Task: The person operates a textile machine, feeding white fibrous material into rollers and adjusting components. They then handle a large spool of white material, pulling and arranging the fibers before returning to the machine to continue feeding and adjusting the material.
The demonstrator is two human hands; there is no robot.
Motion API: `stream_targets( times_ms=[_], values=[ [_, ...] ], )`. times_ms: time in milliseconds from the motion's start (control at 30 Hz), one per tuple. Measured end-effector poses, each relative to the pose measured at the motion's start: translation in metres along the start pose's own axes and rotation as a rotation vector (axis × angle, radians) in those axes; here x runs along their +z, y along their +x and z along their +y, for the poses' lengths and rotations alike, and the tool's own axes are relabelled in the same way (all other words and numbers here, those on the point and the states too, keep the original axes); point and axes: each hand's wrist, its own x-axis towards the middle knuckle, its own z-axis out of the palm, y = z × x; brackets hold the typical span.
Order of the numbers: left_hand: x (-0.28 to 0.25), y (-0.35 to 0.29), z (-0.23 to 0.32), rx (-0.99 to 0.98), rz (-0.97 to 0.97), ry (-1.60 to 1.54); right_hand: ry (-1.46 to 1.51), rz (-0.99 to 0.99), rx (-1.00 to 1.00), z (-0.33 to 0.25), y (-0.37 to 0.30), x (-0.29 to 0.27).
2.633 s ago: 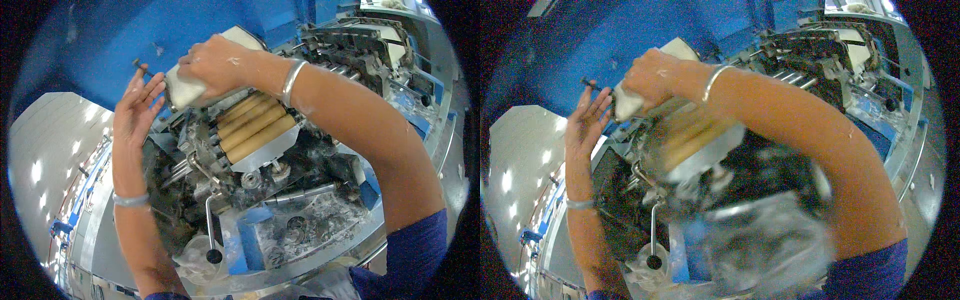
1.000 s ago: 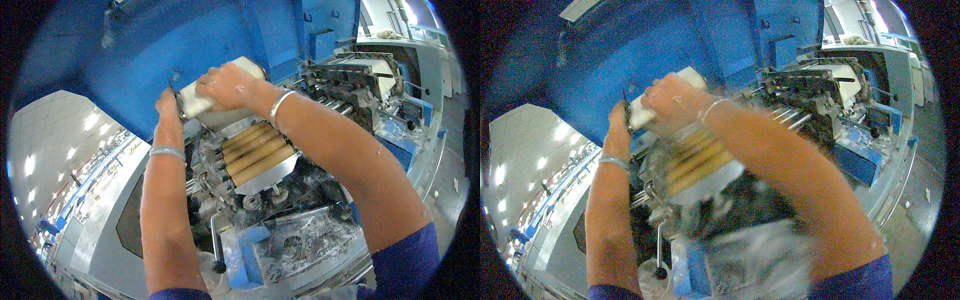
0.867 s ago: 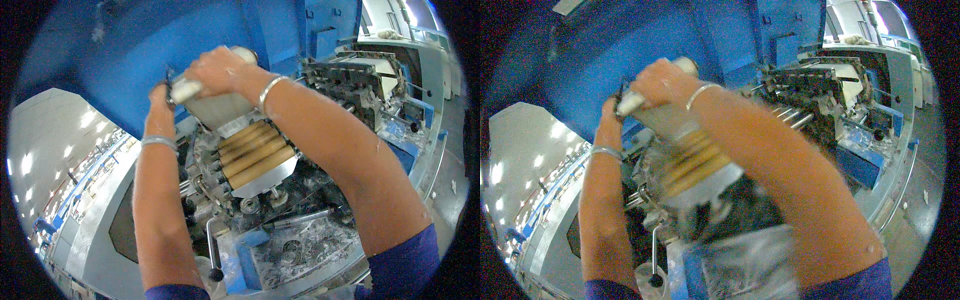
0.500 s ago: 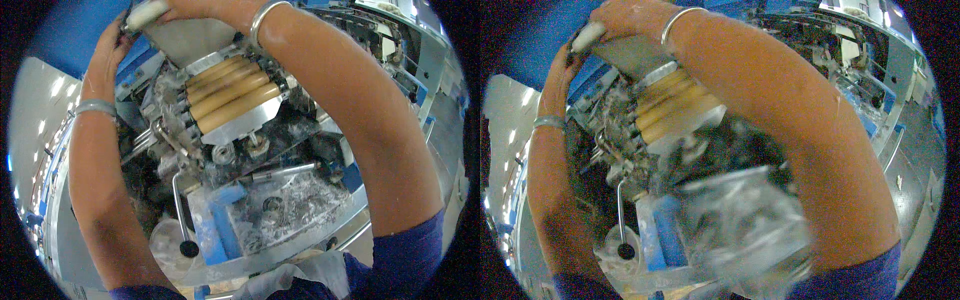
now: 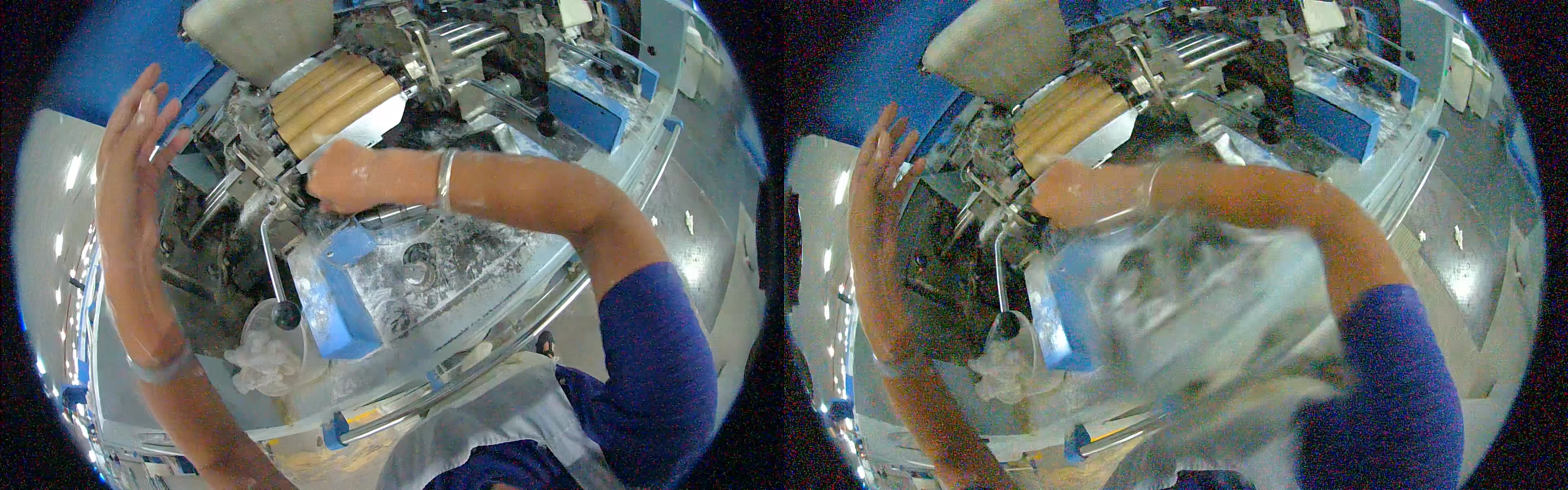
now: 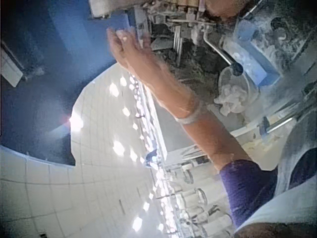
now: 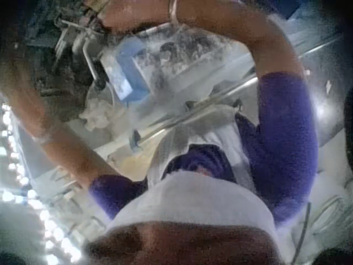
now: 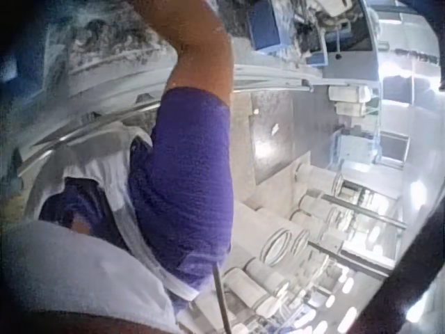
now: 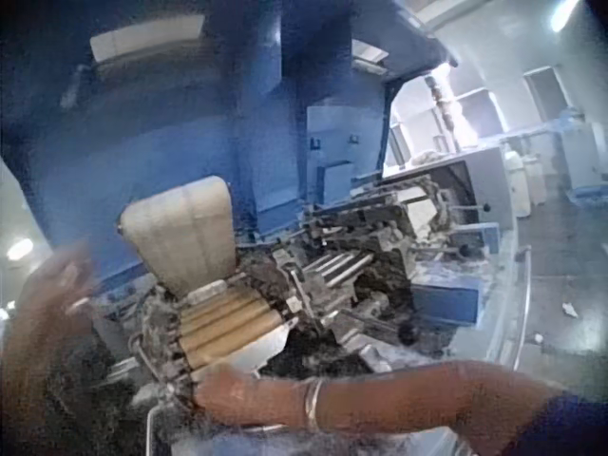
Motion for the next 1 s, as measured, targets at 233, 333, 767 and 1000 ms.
stream_targets(
  times_ms=[233,333,767,1000],
  values=[
    [0.057,-0.096,0.009,-0.023,-0.015,-0.278,0.192,0.282,0.100,-0.033,-0.053,-0.002],
    [0.088,-0.128,-0.008,-0.153,0.061,-0.509,0.228,0.405,0.089,-0.058,-0.134,-0.018],
    [0.171,-0.046,-0.136,-0.883,0.549,-1.103,1.910,0.770,0.708,0.028,-0.094,0.041],
    [0.154,-0.040,-0.160,-0.752,0.294,-0.978,1.075,0.604,0.705,0.069,-0.021,0.075]
  ],
)
